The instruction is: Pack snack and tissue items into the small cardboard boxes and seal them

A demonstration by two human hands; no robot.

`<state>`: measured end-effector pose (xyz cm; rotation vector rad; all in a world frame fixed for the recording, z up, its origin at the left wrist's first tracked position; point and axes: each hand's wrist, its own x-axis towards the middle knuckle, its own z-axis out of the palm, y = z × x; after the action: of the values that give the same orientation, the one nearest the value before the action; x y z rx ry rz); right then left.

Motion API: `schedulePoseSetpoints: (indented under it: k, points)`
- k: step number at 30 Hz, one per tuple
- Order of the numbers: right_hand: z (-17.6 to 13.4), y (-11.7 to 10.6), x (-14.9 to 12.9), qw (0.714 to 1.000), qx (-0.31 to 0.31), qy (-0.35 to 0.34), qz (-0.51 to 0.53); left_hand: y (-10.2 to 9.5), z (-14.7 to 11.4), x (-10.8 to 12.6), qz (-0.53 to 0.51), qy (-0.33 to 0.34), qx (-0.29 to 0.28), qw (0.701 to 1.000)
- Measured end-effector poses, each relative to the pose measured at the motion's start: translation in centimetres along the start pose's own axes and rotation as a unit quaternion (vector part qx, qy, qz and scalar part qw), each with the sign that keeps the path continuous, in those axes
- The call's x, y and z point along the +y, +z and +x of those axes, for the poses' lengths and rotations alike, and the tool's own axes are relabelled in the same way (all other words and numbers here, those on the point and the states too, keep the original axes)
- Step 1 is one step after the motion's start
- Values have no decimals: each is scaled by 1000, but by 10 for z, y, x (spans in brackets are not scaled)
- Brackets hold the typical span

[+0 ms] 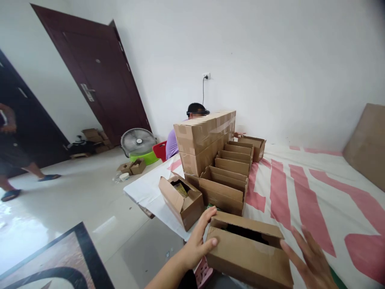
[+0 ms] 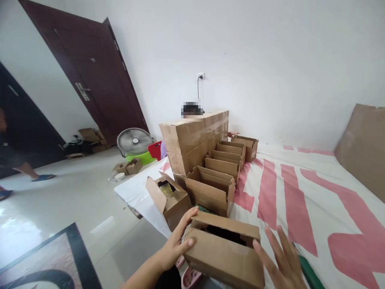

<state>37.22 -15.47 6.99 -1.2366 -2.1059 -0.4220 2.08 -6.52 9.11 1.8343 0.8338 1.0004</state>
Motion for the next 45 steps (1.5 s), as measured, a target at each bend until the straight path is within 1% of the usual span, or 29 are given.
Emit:
schedulePoseSetpoints:
  k: [3,6,9,11,13,15,17,19,21,24,26,28,30,32,34,35,36,37,39,40,41,42,45]
  points:
    - [34,6,-1,995,-87,-3,42,5,-9,0,13,-14,24,1000]
    - [47,15,-3,983,-159,-2,92,5,-11,-2,2,-37,55,998]
    - [49,22,-4,977,-186,18,104,2,-9,-1,13,-38,59,997]
    - [49,24,-5,973,-199,35,113,-1,-7,1,40,-36,63,997]
    - [50,23,-6,968,-214,47,124,-3,-4,3,76,-19,60,995]
    - [51,21,-7,965,-222,52,131,-4,-2,4,98,14,37,994]
    - [52,18,-10,968,-213,47,126,-6,-1,4,96,44,5,994]
    - [54,13,-14,977,-184,31,107,-9,-1,3,81,55,-10,995]
    - [56,6,-20,987,-138,11,85,-12,-2,3,64,52,-11,997]
    - [58,-6,-33,996,-49,-15,77,-16,-2,3,22,57,-30,998]
    - [58,-13,-43,995,10,-42,88,-19,-2,2,-12,62,-36,997]
    - [59,-21,-52,990,46,-77,113,-21,-1,2,-43,48,-37,997]
    - [61,-28,-59,983,44,-100,145,-23,1,5,-61,28,-44,997]
    - [64,-34,-63,980,16,-111,167,-25,4,15,-38,34,-34,998]
    - [68,-38,-64,981,-22,-112,156,-28,8,34,42,77,-3,996]
    - [70,-41,-64,983,-38,-113,143,-29,11,47,89,105,-2,990]
    - [72,-43,-63,984,-46,-115,131,-30,15,60,131,129,-24,983]
    - [74,-45,-61,984,-53,-117,122,-31,19,74,163,145,-76,973]
    - [79,-52,-57,983,-73,-122,114,-32,29,99,204,150,-216,943]
    - [83,-57,-54,981,-95,-127,114,-32,33,108,219,153,-268,926]
    - [87,-62,-51,976,-130,-131,115,-32,36,116,236,158,-302,910]
    - [91,-68,-49,969,-172,-132,118,-31,39,121,253,166,-316,899]
    - [108,-83,-42,932,-310,-110,149,-28,44,124,308,190,-313,878]
